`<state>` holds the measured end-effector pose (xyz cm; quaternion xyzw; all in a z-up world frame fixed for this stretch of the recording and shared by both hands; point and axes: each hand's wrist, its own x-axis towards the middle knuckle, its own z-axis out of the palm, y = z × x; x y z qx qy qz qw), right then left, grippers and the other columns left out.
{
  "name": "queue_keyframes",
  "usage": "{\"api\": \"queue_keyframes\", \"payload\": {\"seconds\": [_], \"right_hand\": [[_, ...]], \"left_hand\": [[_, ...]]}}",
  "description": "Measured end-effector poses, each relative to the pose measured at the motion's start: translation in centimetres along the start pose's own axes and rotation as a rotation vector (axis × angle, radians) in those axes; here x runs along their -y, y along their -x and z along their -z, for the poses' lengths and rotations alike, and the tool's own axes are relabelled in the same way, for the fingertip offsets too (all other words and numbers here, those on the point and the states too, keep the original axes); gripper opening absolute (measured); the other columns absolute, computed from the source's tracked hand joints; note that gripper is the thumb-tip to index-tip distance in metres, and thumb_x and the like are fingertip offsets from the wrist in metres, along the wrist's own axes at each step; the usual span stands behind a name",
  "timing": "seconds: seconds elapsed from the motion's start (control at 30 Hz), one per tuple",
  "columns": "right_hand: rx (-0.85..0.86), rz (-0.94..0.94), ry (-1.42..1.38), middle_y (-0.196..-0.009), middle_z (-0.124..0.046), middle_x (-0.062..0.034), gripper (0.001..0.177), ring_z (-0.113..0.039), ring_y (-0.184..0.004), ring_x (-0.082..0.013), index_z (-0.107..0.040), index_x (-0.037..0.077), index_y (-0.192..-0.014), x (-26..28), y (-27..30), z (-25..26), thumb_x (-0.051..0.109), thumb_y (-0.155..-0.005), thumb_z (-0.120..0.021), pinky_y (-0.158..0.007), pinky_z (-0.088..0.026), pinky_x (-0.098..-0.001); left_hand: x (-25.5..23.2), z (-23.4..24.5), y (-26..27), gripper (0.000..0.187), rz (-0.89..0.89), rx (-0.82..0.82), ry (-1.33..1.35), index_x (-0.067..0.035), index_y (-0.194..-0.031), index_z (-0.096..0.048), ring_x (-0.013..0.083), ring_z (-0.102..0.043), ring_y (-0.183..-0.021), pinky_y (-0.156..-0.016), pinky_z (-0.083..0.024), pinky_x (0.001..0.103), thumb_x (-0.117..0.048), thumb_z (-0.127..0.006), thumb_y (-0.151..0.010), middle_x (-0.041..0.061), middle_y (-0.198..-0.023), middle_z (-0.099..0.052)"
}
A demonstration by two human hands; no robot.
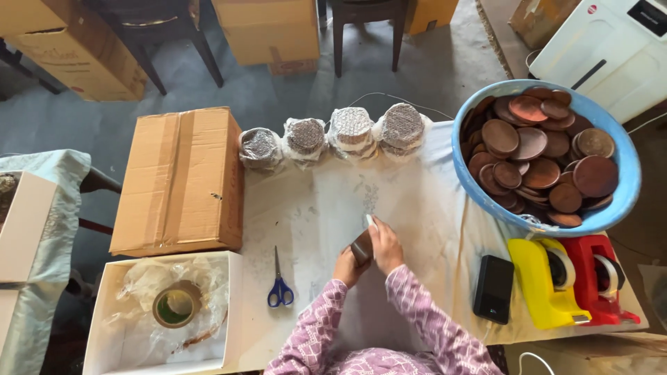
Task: The recorder is wiping clay bowls with a cloth and organizing them on a workspace.
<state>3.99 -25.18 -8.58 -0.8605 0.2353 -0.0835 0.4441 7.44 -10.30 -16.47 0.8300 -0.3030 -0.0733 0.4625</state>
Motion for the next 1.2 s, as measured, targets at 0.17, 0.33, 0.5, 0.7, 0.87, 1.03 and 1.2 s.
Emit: {"api": "queue_keyframes", "payload": {"seconds": [0.17,0.33,0.5,0.7,0.87,1.03,1.2], "right_hand": [[-0.257,0.491,0.448,-0.154,-0.049,-0.0176,0.052,-0.044,-0.143,-0.0373,-0.047,0.011,-0.151,4.1,5.4,0.7,0.035,-0.105,-0.044,-0.119,-0.027,-0.0533],[-0.266,0.563,0.548,-0.152,-0.051,-0.0142,0.050,-0.046,-0.141,-0.0332,-0.050,0.014,-0.150,3.2,2.7,0.9,0.033,-0.103,-0.048,-0.120,-0.025,-0.0565],[-0.180,0.170,-0.004,-0.137,-0.067,-0.0122,0.036,-0.058,-0.130,-0.0309,-0.065,0.011,-0.133,0.4,0.3,-0.1,0.030,-0.108,-0.049,-0.112,-0.045,-0.0433],[-0.314,0.233,-0.028,-0.142,-0.060,-0.0130,0.035,-0.049,-0.135,-0.0279,-0.063,0.009,-0.136,0.3,2.0,-2.2,0.026,-0.108,-0.051,-0.116,-0.037,-0.0458],[-0.204,0.528,0.367,-0.147,-0.057,-0.0055,0.037,-0.043,-0.142,-0.0255,-0.066,0.017,-0.136,4.0,4.7,-2.6,0.030,-0.103,-0.057,-0.120,-0.029,-0.0523],[-0.216,0.627,0.602,-0.150,-0.057,-0.0057,0.035,-0.043,-0.144,-0.0279,-0.071,0.018,-0.127,3.8,1.9,-1.9,0.032,-0.099,-0.058,-0.121,-0.027,-0.0513],[0.039,-0.036,0.250,-0.120,-0.075,-0.0050,0.036,-0.067,-0.115,-0.0263,-0.078,0.015,-0.111,6.1,-1.9,1.7,0.040,-0.103,-0.053,-0.099,-0.053,-0.0390]], "left_hand": [[3.7,-2.2,-0.3,0.027,-0.042,0.112,-0.093,-0.010,-0.107,-0.073,0.0336,-0.060,-0.117,-0.103,-0.045,0.048,-0.008,-0.076,-0.080,0.012,-0.113,-0.071],[2.2,-3.1,0.4,0.032,-0.026,0.054,-0.132,-0.010,-0.110,-0.072,0.0319,-0.060,-0.118,-0.103,-0.042,0.049,-0.005,-0.074,-0.079,0.011,-0.114,-0.071],[-1.0,-1.5,0.6,0.028,0.056,0.003,-0.038,-0.018,-0.110,-0.073,0.0249,-0.062,-0.119,-0.101,-0.040,0.045,-0.015,-0.081,-0.083,0.003,-0.118,-0.072],[1.9,-3.3,1.3,0.045,0.058,-0.044,0.019,-0.018,-0.124,-0.068,0.0261,-0.060,-0.126,-0.103,-0.039,0.044,-0.014,-0.074,-0.080,0.004,-0.130,-0.070],[4.1,-5.4,1.6,0.050,-0.024,-0.062,-0.202,-0.014,-0.142,-0.059,0.0337,-0.054,-0.132,-0.108,-0.038,0.047,-0.027,-0.067,-0.095,0.014,-0.145,-0.058],[2.2,-4.2,0.5,0.060,-0.072,-0.067,-0.387,-0.008,-0.147,-0.053,0.0376,-0.051,-0.131,-0.106,-0.037,0.048,-0.029,-0.066,-0.093,0.020,-0.150,-0.052],[0.0,-3.0,1.4,0.027,0.069,0.040,-0.163,-0.015,-0.108,-0.072,0.0250,-0.061,-0.121,-0.110,-0.039,0.046,-0.017,-0.079,-0.081,0.005,-0.113,-0.072]]}}
